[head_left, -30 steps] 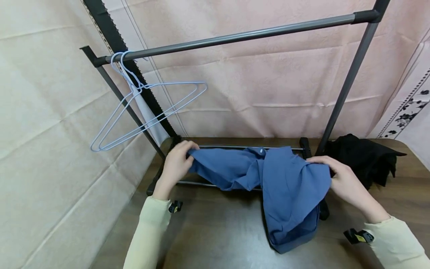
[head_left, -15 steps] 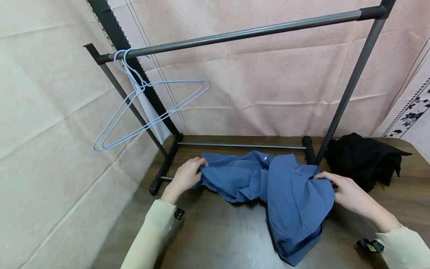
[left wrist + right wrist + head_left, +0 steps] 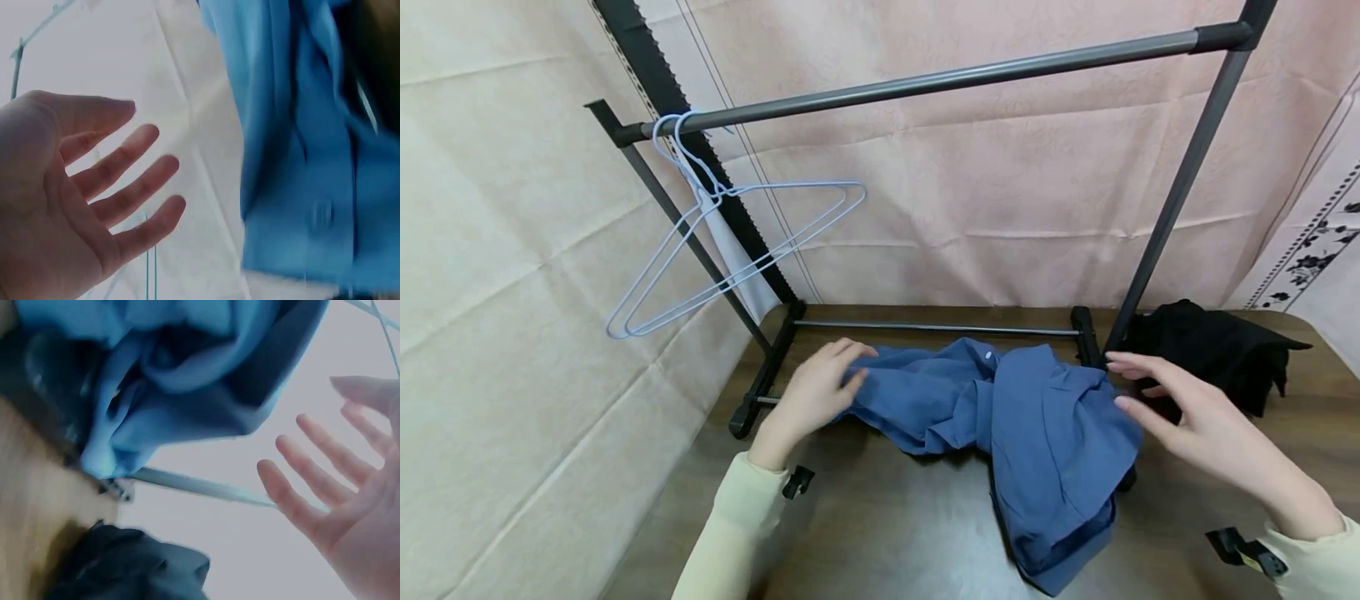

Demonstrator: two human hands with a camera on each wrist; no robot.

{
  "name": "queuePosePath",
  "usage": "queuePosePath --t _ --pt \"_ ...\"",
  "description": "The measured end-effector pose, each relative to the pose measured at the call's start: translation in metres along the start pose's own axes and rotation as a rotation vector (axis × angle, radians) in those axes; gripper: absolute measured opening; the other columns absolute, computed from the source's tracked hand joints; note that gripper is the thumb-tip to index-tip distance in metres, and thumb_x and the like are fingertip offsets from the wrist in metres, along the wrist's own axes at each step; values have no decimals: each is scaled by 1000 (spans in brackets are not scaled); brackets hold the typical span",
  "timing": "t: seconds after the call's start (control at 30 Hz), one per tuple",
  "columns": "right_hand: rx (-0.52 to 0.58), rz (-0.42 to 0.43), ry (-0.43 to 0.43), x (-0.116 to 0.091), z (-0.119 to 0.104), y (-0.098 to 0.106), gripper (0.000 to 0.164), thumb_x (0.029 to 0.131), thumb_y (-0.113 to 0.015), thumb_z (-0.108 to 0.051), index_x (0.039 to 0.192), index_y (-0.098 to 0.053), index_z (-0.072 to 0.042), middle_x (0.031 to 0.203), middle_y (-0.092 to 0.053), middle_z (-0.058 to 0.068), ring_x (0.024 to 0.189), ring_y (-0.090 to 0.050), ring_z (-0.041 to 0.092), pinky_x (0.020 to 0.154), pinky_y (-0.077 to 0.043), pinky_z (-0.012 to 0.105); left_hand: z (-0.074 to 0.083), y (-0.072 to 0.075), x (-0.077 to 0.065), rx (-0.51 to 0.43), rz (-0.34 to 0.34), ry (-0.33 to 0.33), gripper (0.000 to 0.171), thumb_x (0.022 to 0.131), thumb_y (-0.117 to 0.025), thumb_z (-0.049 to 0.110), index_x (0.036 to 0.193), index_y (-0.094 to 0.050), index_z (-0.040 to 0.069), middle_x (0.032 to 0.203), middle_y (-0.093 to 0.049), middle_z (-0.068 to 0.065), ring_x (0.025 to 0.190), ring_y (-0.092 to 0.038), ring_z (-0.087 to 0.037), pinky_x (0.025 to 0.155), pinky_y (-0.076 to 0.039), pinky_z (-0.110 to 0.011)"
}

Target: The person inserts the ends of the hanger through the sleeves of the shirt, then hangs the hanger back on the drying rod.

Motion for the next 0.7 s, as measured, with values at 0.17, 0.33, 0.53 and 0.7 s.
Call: queuePosePath --t 0.17,0.33,0.53,0.7 --pt "13 -167 105 -3 -26 -19 64 80 -88 -19 138 -61 -26 143 -52 -4 128 -42 0 93 -33 7 35 -31 4 -45 -159 -107 29 99 -67 21 128 -66 14 123 -65 0 107 -63 -15 85 -54 -34" --pt "21 -261 162 -11 -33 -36 62 79 -87 -37 135 -62 -33 146 -49 -4 138 -34 4 104 -18 5 61 -63 6 -77 -285 -179 36 101 -64 33 133 -64 16 125 -64 1 108 -62 -13 85 -53 -30" --pt "70 -395 185 -25 -32 -62 69 81 -78 -54 143 -54 -34 158 -36 0 147 -16 4 103 -8 6 75 -98 7 -36 -385 -210 53 95 -69 45 140 -57 20 114 -63 6 89 -57 -4 73 -48 -22" --pt "40 -451 202 -35 -30 -77 76 80 -75 -59 147 -50 -33 161 -30 1 149 -12 6 103 -26 26 81 -121 6 -11 -474 -221 59 91 -76 40 142 -54 21 111 -62 6 79 -54 -2 68 -46 -19"
Point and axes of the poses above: each hand's wrist, its own x-axis towards the middle knuckle, its own y-axis out of the back of the hand, z = x × y, the point moved 6 cm from there along x, towards the middle knuckle
